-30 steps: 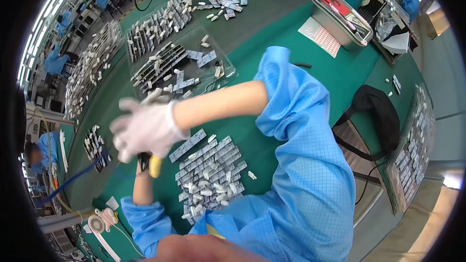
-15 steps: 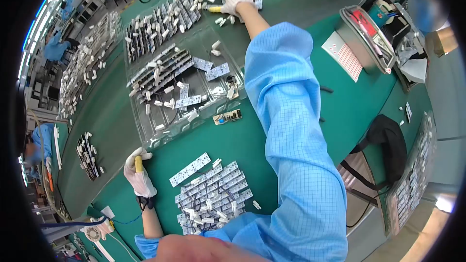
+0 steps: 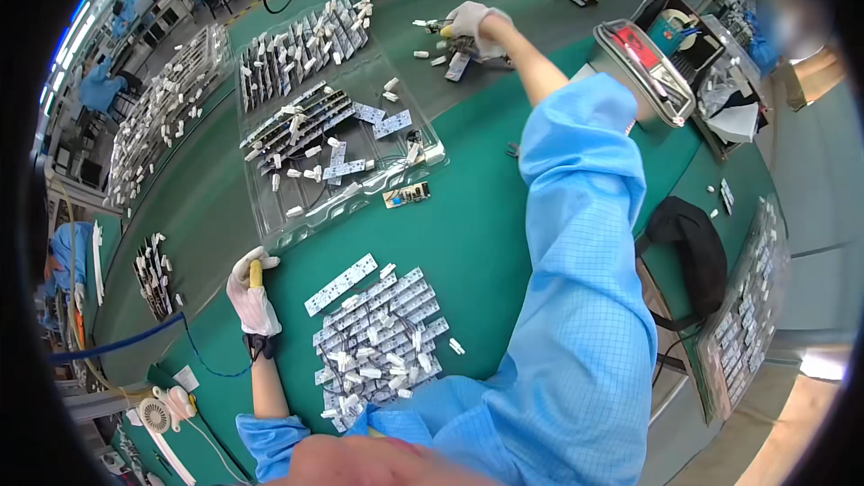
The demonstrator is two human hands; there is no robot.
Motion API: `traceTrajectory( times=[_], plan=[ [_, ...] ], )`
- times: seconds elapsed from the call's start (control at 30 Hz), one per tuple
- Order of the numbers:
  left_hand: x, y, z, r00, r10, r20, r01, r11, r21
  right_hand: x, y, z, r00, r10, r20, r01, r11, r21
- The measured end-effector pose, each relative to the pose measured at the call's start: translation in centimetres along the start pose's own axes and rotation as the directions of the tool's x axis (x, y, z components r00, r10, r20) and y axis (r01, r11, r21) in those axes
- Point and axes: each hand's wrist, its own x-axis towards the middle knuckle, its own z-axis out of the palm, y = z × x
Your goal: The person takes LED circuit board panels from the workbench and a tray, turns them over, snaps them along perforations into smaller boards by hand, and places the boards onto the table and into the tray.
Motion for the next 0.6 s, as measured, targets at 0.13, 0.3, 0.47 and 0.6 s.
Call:
traceTrajectory(
  times=[0.13,0.3,0.47,0.6],
  plan=[
    [-0.1,0.1,-0.3,0.995,0.078,0.066,-0.075,0.997,-0.035,-7.2,-1.3,-4.8,0.937,-0.301,0.176,0.247,0.929,0.275],
    [-0.2,0.0,-0.3,0.998,0.055,0.041,-0.057,0.997,0.059,-17.0,-7.7,-3.3,0.966,-0.127,0.224,0.012,0.89,0.455],
    [-0.2,0.6,-0.4,0.996,0.073,0.052,-0.078,0.993,0.092,-18.3,-8.6,-0.8,0.957,-0.287,0.038,0.272,0.936,0.222],
    [-0.1,0.4,-0.4,0.997,0.046,0.055,-0.051,0.995,0.085,-18.1,-8.7,-0.6,0.941,-0.31,-0.132,0.314,0.95,0.005]
  ],
)
